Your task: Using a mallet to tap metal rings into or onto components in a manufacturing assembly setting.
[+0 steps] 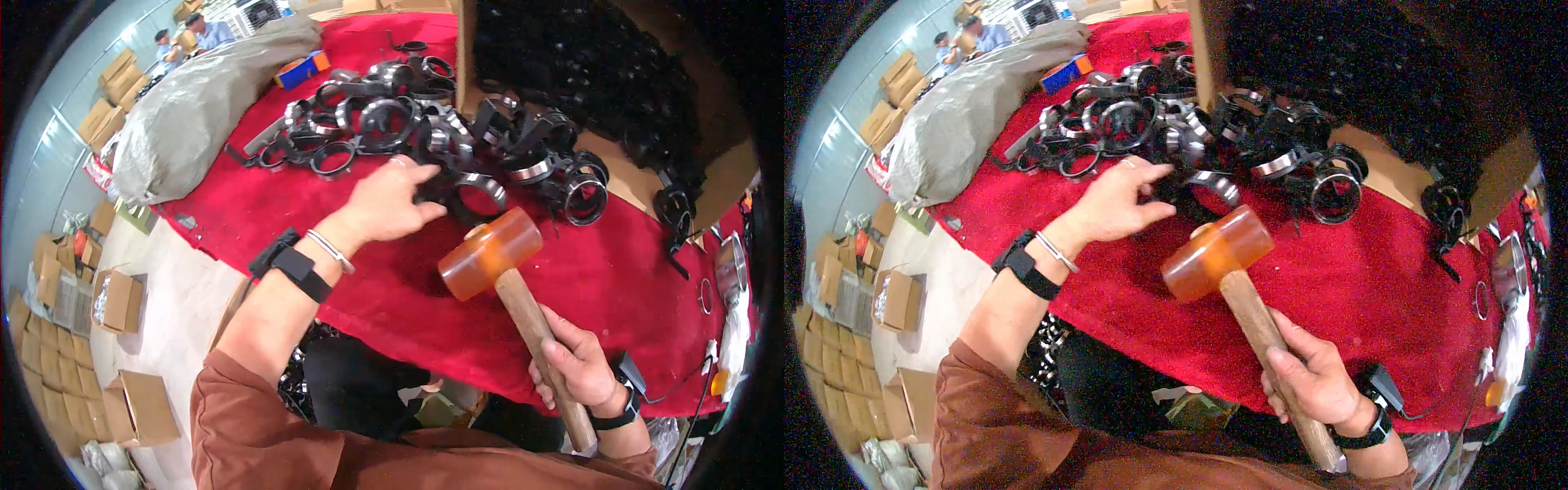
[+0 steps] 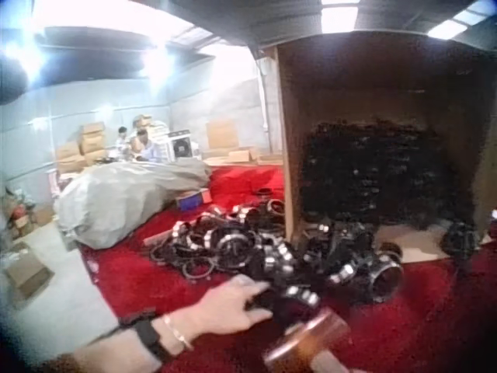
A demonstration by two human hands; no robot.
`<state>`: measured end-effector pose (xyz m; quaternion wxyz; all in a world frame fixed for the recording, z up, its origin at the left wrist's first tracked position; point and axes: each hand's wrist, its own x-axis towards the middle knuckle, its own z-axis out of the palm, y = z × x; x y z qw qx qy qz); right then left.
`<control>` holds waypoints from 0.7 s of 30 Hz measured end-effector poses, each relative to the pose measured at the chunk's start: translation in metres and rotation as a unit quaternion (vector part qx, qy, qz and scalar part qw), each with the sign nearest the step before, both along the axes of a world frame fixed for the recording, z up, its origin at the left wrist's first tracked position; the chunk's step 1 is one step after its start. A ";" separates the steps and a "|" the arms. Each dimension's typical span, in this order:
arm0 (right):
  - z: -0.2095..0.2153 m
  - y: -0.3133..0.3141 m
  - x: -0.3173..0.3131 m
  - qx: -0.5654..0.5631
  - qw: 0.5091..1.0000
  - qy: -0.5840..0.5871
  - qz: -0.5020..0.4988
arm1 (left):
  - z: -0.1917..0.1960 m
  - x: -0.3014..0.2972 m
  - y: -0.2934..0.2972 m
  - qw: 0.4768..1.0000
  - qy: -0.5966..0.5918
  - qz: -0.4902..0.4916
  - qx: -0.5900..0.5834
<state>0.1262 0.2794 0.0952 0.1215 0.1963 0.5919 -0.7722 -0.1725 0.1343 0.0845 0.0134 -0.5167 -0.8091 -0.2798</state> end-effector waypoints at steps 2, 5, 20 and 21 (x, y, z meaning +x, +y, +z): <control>0.002 -0.001 -0.002 -0.010 1.000 0.001 -0.014 | 0.001 0.010 -0.001 0.998 -0.001 -0.008 0.060; 0.000 0.002 -0.002 -0.001 1.000 0.001 -0.007 | 0.022 0.003 -0.016 0.992 0.011 0.042 0.120; -0.001 0.008 -0.009 -0.051 0.998 -0.037 -0.022 | -0.005 -0.232 -0.107 0.847 -0.454 0.220 0.167; -0.001 0.009 -0.009 -0.054 0.997 -0.040 -0.025 | 0.005 -0.218 -0.097 0.844 -0.488 0.166 0.150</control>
